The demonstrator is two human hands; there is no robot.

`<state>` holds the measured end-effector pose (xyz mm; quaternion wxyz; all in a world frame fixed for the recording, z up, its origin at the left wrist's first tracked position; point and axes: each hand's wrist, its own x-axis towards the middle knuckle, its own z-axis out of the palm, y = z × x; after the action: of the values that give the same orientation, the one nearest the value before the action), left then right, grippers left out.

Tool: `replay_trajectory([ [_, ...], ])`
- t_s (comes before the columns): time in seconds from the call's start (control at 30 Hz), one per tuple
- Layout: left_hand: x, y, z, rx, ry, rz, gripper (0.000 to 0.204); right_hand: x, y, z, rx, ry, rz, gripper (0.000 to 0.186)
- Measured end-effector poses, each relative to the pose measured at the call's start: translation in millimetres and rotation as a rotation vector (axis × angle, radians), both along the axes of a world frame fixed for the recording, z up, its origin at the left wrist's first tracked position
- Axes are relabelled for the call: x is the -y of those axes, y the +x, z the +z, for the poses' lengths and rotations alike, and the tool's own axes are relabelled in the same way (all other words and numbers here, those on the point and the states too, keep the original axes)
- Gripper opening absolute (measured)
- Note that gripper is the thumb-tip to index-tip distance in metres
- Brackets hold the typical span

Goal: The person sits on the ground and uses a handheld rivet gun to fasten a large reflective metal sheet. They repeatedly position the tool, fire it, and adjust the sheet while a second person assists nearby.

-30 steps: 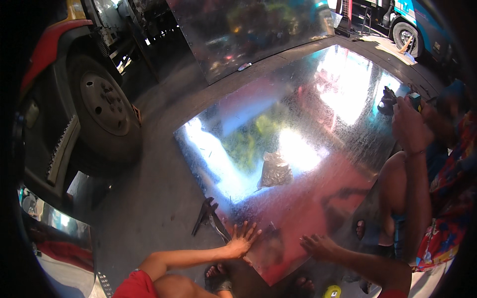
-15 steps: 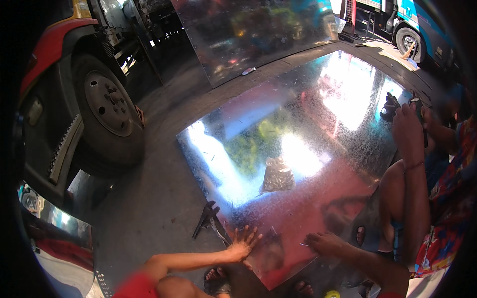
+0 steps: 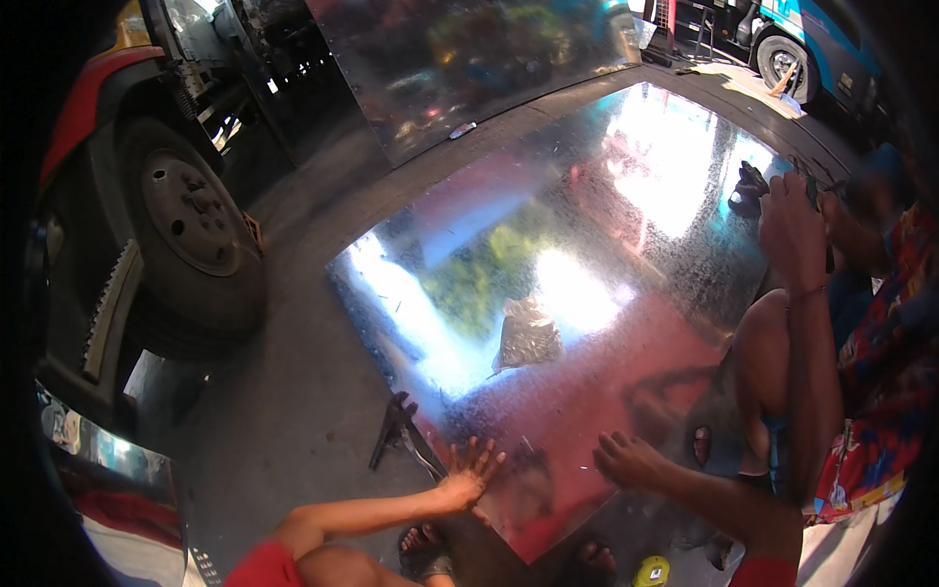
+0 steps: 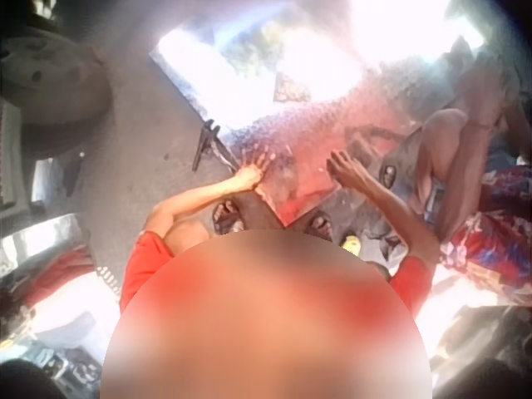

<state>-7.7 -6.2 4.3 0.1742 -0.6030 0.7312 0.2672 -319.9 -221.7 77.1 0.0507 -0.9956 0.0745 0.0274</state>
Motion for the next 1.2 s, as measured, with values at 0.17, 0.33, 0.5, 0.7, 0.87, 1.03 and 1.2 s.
replay_trajectory([
  [0.17,1.1,-0.5,0.4,0.006,-0.014,-0.020,0.154,-0.5,2.7,1.5,-0.024,0.079,-0.027,0.033],
  [0.33,0.9,0.0,3.2,0.010,-0.013,-0.006,0.155,-1.0,3.4,4.5,-0.003,0.042,-0.020,0.033],
  [0.5,0.6,2.1,5.9,-0.007,0.004,0.006,0.154,-1.0,6.5,3.5,-0.004,0.056,-0.031,0.031],
  [0.7,-0.5,1.6,1.3,-0.007,-0.035,0.010,0.154,-2.2,4.6,2.4,0.027,0.051,-0.032,0.030],
  [0.87,-1.3,1.4,-3.6,0.016,-0.032,0.000,0.154,-3.1,2.3,-0.4,-0.009,0.068,-0.043,0.032],
  [1.03,-2.5,3.4,-6.8,0.013,-0.025,0.003,0.155,-4.2,2.3,-4.6,-0.006,0.048,-0.051,0.034],
  [1.2,-5.3,5.4,-10.0,0.014,-0.078,-0.009,0.155,-4.0,2.7,-8.2,-0.141,0.139,-0.092,0.044],
])
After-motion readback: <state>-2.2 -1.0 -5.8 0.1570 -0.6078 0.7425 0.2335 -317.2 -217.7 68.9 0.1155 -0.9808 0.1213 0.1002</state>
